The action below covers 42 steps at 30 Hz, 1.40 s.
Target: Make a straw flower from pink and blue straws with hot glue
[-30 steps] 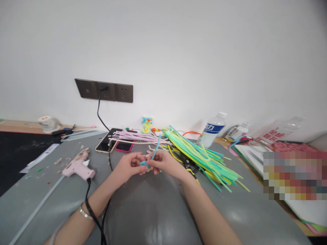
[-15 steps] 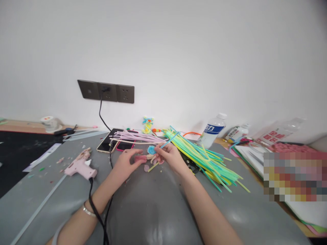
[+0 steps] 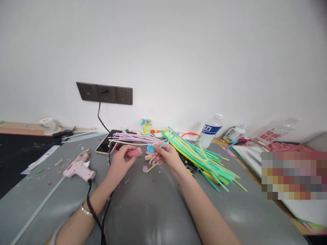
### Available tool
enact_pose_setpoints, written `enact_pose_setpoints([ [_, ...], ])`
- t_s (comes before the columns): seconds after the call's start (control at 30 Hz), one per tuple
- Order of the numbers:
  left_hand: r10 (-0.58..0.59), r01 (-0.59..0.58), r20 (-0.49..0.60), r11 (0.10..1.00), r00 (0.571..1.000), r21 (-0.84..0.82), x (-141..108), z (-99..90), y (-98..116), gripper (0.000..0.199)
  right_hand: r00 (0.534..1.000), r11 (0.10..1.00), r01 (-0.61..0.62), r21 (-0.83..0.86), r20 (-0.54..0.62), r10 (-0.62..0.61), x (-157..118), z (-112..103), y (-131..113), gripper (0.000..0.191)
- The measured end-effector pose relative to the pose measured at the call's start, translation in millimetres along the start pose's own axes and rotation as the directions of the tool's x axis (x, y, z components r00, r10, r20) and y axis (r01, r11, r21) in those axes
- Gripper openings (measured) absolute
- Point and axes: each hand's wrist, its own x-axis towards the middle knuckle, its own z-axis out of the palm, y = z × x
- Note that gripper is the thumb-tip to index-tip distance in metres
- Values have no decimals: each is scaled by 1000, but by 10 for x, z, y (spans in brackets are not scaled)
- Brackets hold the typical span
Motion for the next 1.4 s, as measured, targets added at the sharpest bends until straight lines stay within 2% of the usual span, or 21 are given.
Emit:
enact_pose_setpoints([
  [0.07, -48, 53, 29, 978, 998, -202, -4, 20, 63, 24, 999, 998, -41, 51, 38, 39, -14, 17, -4, 43],
  [0.17, -87, 105, 75, 953, 993, -285, -27, 56, 121, 27, 991, 990, -89, 108, 107, 77, -35, 55, 23, 40],
  [0.37, -94, 129, 142, 957, 985, -260, -73, 70, 131, 29, 975, 982, -155, 105, 176, 135, -50, 109, 115, 36],
  [0.73, -26, 67, 197, 976, 980, -205, -93, 58, 185, 26, 976, 985, -172, 11, 139, 168, -67, 138, 103, 42],
  [1.0, -32, 76, 226, 980, 974, -185, -114, 78, 205, 23, 975, 986, -167, -30, 143, 169, -59, 133, 122, 42],
  [1.2, -83, 155, 267, 953, 960, -262, -132, 108, 172, 30, 988, 991, -104, -85, 102, 112, -31, 109, 190, 44],
  [1.4, -153, 260, 305, 901, 940, -348, -124, 130, 183, 41, 988, 983, -52, -177, 133, 76, -68, 144, 180, 42],
])
